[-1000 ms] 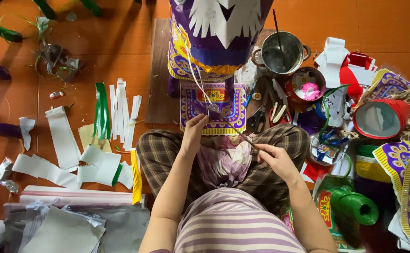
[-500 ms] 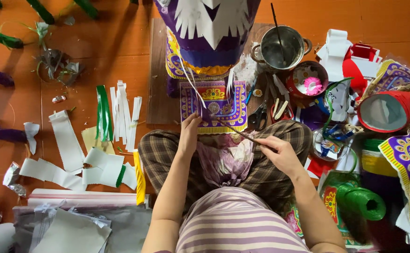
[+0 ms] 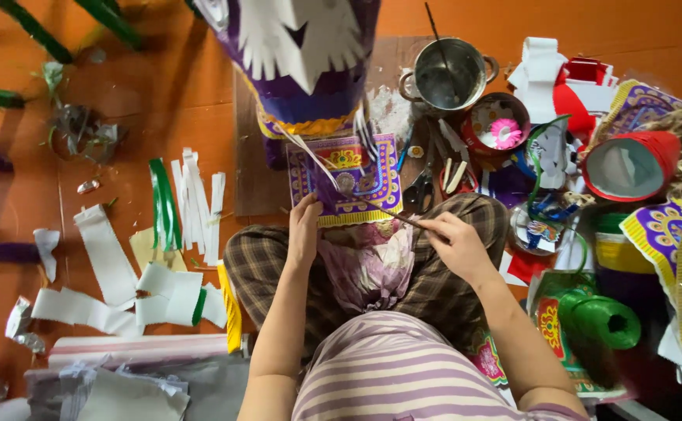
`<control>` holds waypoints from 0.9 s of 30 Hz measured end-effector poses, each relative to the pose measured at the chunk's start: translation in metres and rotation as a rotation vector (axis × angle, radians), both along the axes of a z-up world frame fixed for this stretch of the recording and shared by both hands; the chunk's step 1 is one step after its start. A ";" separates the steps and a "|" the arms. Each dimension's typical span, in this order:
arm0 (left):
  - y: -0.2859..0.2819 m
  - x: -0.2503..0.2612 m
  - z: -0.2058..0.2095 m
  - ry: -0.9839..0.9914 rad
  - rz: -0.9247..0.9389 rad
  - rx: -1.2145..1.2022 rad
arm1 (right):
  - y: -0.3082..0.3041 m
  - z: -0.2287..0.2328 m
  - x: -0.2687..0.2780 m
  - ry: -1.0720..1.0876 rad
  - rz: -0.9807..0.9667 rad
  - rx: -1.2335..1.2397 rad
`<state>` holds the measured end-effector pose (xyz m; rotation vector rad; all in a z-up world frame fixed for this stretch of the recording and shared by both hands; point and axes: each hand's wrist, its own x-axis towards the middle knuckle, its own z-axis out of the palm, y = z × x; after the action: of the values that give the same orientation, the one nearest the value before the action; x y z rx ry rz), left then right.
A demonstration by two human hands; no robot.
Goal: Decorating a papier-mâché horse with paper cutouts and flowers using glue
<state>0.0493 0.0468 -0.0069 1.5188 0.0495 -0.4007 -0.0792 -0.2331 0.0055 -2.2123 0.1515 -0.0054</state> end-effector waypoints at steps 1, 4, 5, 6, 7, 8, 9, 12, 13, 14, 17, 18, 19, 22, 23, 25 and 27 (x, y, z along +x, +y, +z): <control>0.005 0.000 -0.022 -0.011 -0.012 -0.007 | -0.001 -0.003 -0.001 -0.011 -0.012 -0.007; 0.011 0.007 -0.065 -0.048 -0.012 -0.023 | -0.003 -0.002 0.000 -0.049 0.029 0.027; 0.012 0.007 -0.065 -0.057 -0.017 0.005 | 0.000 0.000 -0.002 -0.003 0.026 0.102; 0.012 0.008 -0.065 -0.066 -0.022 0.033 | 0.003 0.002 -0.003 0.043 0.024 0.178; 0.010 0.007 -0.058 -0.087 -0.042 0.027 | 0.006 0.000 -0.005 0.020 0.005 0.172; 0.008 0.007 -0.052 -0.097 -0.026 0.060 | 0.008 -0.001 -0.007 0.055 -0.008 0.216; 0.005 0.007 -0.045 -0.111 -0.005 0.091 | 0.009 -0.002 -0.007 0.086 -0.016 0.259; 0.007 0.008 -0.046 -0.027 -0.013 0.079 | 0.018 0.001 -0.003 0.209 -0.069 0.321; 0.006 0.011 -0.047 -0.042 -0.022 0.077 | 0.018 0.001 0.001 0.193 -0.076 0.321; 0.005 0.014 -0.047 0.023 -0.008 0.067 | 0.019 0.001 0.005 0.308 -0.088 0.327; 0.004 0.016 -0.052 0.087 0.015 0.000 | 0.014 -0.004 0.010 0.420 -0.109 0.301; 0.005 0.015 -0.054 0.091 0.028 -0.052 | 0.013 -0.006 0.011 0.422 -0.116 0.271; 0.005 0.015 -0.053 0.087 0.026 -0.053 | 0.011 -0.004 0.011 0.418 -0.117 0.271; 0.002 0.019 -0.059 0.105 0.029 -0.008 | 0.007 0.008 0.017 0.421 -0.160 0.418; 0.002 0.018 -0.066 0.093 0.027 -0.017 | 0.009 0.014 0.019 0.440 -0.132 0.366; 0.004 0.018 -0.072 0.077 0.024 -0.027 | 0.005 0.023 0.026 0.454 -0.104 0.315; 0.003 0.019 -0.069 0.143 0.079 -0.204 | -0.006 0.031 0.038 0.549 -0.187 0.172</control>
<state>0.0680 0.0495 -0.0758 1.2819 0.1755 -0.4372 -0.0410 -0.2395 0.0364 -1.9713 0.6361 0.4954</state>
